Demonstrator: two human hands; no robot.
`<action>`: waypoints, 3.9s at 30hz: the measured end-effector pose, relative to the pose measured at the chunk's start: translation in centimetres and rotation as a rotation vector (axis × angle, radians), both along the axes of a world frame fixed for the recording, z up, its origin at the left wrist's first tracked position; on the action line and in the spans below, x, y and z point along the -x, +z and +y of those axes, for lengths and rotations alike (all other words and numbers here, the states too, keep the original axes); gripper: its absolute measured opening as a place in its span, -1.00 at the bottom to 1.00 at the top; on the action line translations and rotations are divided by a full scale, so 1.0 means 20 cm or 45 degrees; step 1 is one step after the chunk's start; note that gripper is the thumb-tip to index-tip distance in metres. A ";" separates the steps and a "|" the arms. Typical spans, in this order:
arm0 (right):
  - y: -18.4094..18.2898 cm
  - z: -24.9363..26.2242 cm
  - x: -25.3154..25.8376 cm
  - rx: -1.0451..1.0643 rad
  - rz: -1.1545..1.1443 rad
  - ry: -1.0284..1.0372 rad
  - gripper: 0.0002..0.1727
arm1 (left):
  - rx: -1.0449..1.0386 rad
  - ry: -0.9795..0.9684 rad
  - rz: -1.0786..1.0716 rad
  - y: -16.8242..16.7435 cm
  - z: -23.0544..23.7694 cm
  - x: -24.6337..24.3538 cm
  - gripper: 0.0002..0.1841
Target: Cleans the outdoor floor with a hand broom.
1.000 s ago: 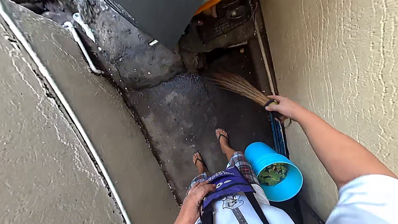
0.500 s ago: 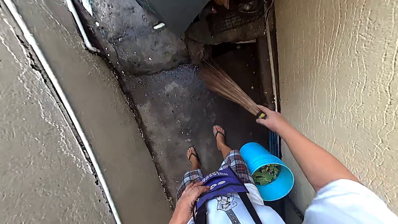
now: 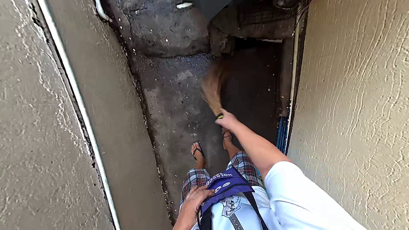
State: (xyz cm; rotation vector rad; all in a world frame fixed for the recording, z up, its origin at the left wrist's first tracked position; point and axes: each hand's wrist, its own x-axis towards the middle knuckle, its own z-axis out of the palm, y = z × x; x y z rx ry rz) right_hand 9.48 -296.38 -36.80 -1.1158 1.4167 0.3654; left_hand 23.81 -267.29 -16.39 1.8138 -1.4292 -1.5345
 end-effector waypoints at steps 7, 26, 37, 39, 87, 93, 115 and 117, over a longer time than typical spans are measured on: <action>0.36 0.15 0.47 0.340 -0.028 0.292 -0.16 | 0.002 0.034 0.111 0.00 0.14 -0.13 -0.66; 0.54 0.90 0.59 0.053 -0.044 -0.687 -0.18 | 0.124 0.134 0.161 0.02 0.60 -0.45 -0.67; 0.10 0.77 -0.69 -0.290 -0.099 -0.551 -0.05 | 0.031 0.454 0.080 0.04 0.96 -0.47 -0.69; 0.20 0.80 -0.84 -0.353 -0.239 -0.459 -0.09 | 0.054 0.475 0.078 0.03 1.00 -0.46 -0.69; 0.99 1.42 -1.14 -1.214 -0.282 -0.371 -0.53 | 0.287 0.994 0.039 0.01 1.50 -0.43 -0.73; 0.53 1.58 -1.54 -1.102 0.161 -0.029 -0.72 | 0.265 0.995 -0.047 0.00 1.53 -0.47 -0.71; 0.46 0.22 -1.24 0.105 -0.195 -0.559 -0.35 | 0.106 1.127 0.059 0.12 0.93 -0.69 -0.76; 0.23 0.13 -1.36 0.045 -0.159 -0.581 -0.22 | 0.037 1.116 0.122 0.13 0.82 -0.68 -0.76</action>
